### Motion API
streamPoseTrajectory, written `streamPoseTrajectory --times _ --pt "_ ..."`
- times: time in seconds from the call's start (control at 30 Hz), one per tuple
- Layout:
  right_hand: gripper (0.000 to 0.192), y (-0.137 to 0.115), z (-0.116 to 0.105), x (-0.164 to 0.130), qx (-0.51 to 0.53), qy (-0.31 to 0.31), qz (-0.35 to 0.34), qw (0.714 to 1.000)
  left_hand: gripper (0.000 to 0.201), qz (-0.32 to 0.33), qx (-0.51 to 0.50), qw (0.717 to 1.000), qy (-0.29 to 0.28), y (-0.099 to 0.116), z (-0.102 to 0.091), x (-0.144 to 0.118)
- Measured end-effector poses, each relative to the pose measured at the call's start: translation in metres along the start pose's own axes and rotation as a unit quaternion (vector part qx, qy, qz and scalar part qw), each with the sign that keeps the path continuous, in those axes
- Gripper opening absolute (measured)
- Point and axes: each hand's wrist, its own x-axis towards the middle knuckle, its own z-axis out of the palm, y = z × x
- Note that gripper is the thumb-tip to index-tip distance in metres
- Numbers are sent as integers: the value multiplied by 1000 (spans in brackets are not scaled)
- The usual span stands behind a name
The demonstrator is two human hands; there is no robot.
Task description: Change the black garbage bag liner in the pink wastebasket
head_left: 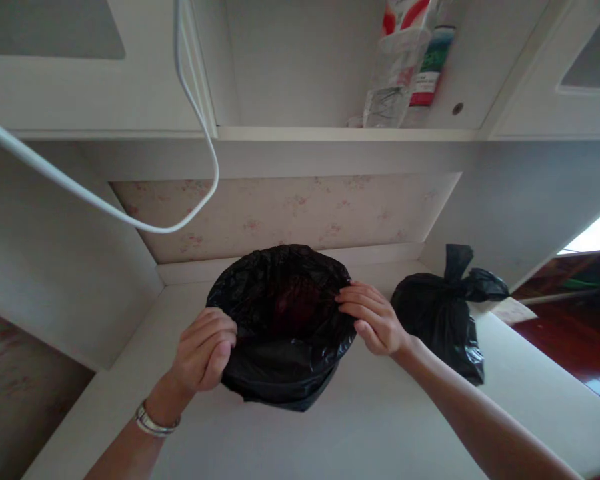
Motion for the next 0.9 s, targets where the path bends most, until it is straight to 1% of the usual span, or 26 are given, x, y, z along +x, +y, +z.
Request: streamPoseTrajectory --times 0.07,0.1,0.17,0.2,0.23,0.3,0.33,0.4,0.43,0.47,0.53,0.6,0.67,0.77,0.83,0.9 --pt "27 2 -6 2 -21 6 16 1000 20 -25 48 999 4 6 -6 1" --pt "24 -1 -8 7 -32 10 21 999 22 -42 80 996 14 14 -9 4" --pt "20 -18 -10 22 -41 17 14 999 28 -73 136 987 49 38 -11 15" --pt "19 -29 -8 32 -31 13 -1 999 29 -72 145 984 68 52 -10 23" --pt "18 -42 -5 41 -2 -1 -22 1000 27 -67 143 985 66 67 -6 31" --pt "22 -65 5 56 20 -24 -61 998 24 -83 136 987 1 94 8 45" --pt "23 -74 11 61 17 -24 -72 997 22 -107 149 983 -11 103 17 49" --pt "25 -84 19 64 0 -22 -74 997 8 -133 174 975 -25 112 33 51" --pt "26 -84 21 62 -5 -22 -70 997 11 -135 187 973 -28 111 39 48" --pt "27 -81 21 59 -7 -25 -63 998 19 -127 195 972 -31 108 42 45" --pt "25 -69 17 51 2 -31 -54 998 30 -101 197 975 -27 98 42 35" --pt "24 -51 12 42 23 -27 -54 998 32 -80 170 982 -10 84 35 27" --pt "25 -32 10 35 51 -9 -55 997 32 -62 129 990 8 69 27 20" --pt "29 -7 14 28 87 31 -49 994 31 -47 66 996 22 47 16 16" --pt "32 6 19 26 118 47 -30 991 30 -50 32 998 30 34 9 16" --pt "34 17 24 25 146 56 5 988 30 -54 6 998 29 24 4 16"
